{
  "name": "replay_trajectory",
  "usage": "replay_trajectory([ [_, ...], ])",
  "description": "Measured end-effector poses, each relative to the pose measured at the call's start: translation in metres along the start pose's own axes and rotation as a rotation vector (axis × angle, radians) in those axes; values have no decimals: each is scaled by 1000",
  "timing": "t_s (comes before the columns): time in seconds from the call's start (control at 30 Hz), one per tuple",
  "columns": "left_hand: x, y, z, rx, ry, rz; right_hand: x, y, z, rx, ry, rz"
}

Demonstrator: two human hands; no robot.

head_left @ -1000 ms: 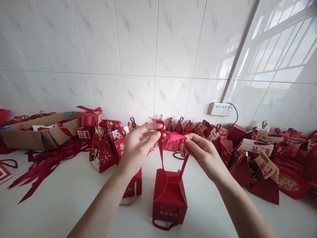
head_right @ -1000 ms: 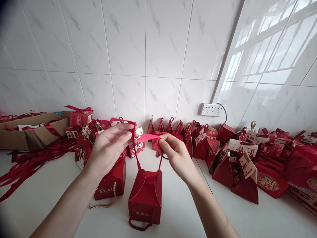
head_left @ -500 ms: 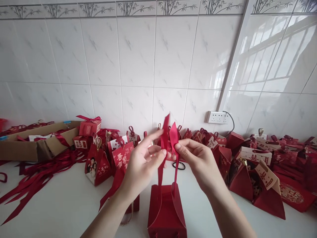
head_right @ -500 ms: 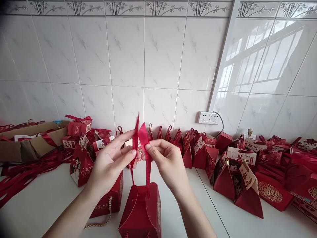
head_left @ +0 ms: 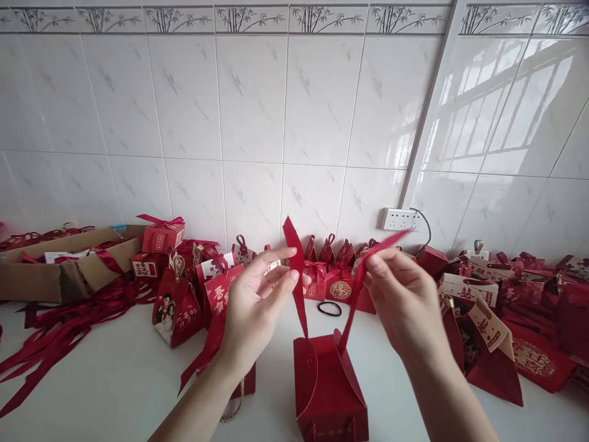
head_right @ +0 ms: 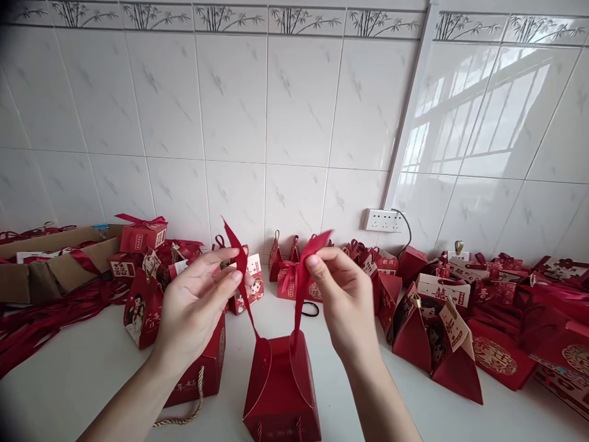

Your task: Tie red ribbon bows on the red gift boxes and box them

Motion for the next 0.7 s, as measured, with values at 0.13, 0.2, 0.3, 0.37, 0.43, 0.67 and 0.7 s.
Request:
replay_trajectory([
  [0.13,3,-4,-2,31,111,33,9,-3,-6,14,-60,46],
  [0.2,6,-8,-1,34,162,71,11,-3,-12,37,-94,62],
  [0.3,10,-13,3,0,246,127,11,-5,-18,64,-130,71],
  [0.37,12,-17,4,-9,289,143,10,-7,-20,65,-162,55],
  [0.43,12,-19,3,4,317,142,10,-8,-21,79,-185,40],
  [0.67,-1,-15,-9,115,334,37,6,-10,-11,16,-177,5],
  [0.7,-2,-14,-11,128,338,29,4,-9,-10,9,-167,-8],
])
Point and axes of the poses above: each hand's wrist, its own y-axis away from the middle knuckle, its own x-axis out of the back of the hand, z = x × y, the point moved 9 cm from there along -y, towards the middle knuckle, and after that the axes turned 10 degrees about z, right-handed, at the moved point
